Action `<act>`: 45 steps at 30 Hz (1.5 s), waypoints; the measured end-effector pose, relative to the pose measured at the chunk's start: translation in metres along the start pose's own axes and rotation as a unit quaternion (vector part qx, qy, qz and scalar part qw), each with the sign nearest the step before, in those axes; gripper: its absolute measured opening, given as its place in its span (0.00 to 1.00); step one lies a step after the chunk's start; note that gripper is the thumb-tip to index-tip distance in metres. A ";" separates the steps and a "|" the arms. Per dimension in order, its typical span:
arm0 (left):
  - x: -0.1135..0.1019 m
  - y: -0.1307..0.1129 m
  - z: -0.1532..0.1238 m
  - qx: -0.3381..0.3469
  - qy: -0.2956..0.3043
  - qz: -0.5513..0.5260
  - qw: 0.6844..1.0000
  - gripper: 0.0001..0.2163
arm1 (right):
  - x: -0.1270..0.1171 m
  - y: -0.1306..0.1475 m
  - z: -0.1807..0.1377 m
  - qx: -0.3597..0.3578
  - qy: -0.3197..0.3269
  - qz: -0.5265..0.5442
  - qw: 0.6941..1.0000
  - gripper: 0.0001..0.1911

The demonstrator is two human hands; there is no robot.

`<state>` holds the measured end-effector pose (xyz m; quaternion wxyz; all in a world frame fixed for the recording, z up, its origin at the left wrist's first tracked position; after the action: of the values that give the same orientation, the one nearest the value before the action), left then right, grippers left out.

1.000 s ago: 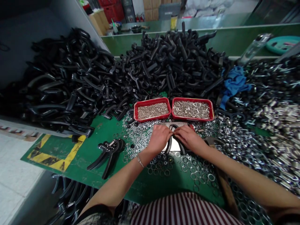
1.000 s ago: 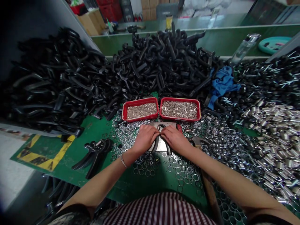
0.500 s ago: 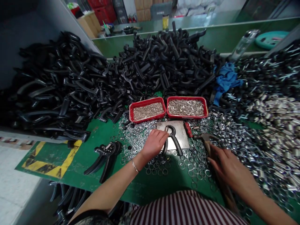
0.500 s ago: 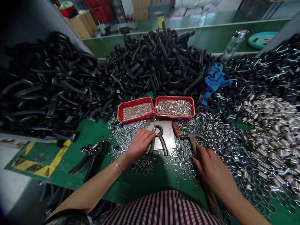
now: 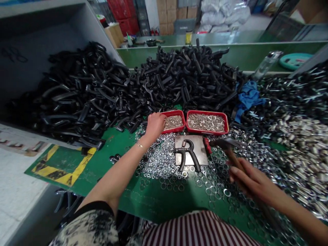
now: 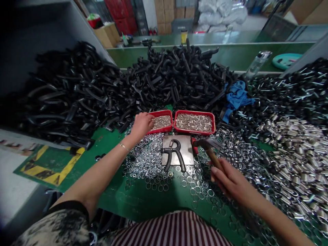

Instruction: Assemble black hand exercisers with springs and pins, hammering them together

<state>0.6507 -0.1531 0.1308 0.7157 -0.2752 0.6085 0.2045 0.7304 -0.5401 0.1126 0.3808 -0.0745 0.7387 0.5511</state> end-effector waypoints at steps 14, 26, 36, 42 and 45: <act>0.011 0.020 0.015 -0.012 -0.038 0.062 0.997 0.12 | 0.046 0.056 0.074 -0.088 0.129 0.007 0.988 0.26; 0.014 -0.063 -0.070 0.134 0.122 -0.207 0.961 0.05 | 0.044 0.021 0.067 0.060 0.046 0.245 0.967 0.26; 0.034 -0.061 -0.056 0.074 0.113 -0.300 0.944 0.05 | 0.064 -0.001 0.045 0.063 -0.041 0.348 0.934 0.24; 0.040 -0.070 -0.058 0.086 0.111 -0.180 0.974 0.07 | 0.058 0.002 0.049 0.056 -0.059 0.332 0.940 0.23; 0.039 -0.074 -0.057 0.090 0.107 -0.129 0.982 0.08 | 0.060 0.004 0.049 0.060 -0.049 0.336 0.939 0.22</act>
<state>0.6612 -0.2481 0.0969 0.6883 -0.3060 0.6572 0.0246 0.7102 -0.4777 0.0719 0.2132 0.2280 0.7331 0.6042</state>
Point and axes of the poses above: each hand's wrist, its own z-axis towards the middle knuckle, its own x-axis out of the palm, y = z × x, the point moved 6 cm from there along z, towards the middle knuckle, and after that the axes turned 14 degrees about -x, right-handed, at the moved point
